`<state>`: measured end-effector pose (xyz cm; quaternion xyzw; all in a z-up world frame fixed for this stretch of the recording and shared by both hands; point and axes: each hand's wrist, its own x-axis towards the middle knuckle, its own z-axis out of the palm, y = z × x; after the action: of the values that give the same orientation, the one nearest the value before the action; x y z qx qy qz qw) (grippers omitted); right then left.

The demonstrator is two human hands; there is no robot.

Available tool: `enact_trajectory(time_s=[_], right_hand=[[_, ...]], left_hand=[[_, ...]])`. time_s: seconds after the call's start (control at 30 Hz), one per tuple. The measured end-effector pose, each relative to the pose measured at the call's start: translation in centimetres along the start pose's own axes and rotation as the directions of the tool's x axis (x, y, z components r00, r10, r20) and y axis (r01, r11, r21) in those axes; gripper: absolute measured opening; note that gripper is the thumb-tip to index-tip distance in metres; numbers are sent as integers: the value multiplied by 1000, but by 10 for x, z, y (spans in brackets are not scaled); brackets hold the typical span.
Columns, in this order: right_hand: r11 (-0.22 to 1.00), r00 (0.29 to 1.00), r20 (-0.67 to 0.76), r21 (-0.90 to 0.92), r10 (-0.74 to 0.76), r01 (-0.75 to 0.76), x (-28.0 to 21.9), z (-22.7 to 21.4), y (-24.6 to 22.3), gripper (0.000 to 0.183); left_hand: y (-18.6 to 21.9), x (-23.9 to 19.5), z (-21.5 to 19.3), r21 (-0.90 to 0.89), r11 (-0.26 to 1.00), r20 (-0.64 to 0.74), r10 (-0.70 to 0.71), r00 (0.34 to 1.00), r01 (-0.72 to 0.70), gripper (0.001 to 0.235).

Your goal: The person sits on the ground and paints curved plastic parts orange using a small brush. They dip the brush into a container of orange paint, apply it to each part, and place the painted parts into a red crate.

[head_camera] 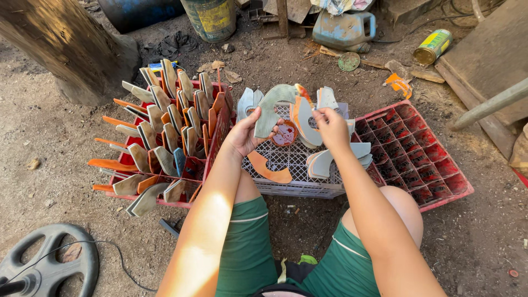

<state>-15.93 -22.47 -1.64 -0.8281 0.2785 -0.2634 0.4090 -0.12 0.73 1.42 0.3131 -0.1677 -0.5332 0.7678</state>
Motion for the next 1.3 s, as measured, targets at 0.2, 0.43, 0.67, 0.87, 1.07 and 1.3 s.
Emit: enact_trajectory(time_s=[0.2,0.43,0.67,0.87,1.07,1.3], right_hand=[[998,997,53,46,49,-51,-6,19,16,35],[810,740,570,206,357,-549,4,11,21,39],[477,624,753,478,210,-737,0,17,13,30],[119,590,807,587,-13,-801,13,-1,31,33],[197,792,544,775,276,-601,21,-29,16,37],[911,907,-93,9,-410,413,-20,1,-29,36]], left_hand=[[-4,1,-1,-4,997,5,78,997,-78,54],[-1,3,-4,97,994,-64,60,996,-54,51],[-9,9,-7,93,995,-61,31,998,-25,49],[-6,8,-6,172,985,-71,40,997,-27,49],[-4,4,-2,155,987,-51,58,997,-49,50],[-6,1,3,137,991,-16,2,1000,0,55]])
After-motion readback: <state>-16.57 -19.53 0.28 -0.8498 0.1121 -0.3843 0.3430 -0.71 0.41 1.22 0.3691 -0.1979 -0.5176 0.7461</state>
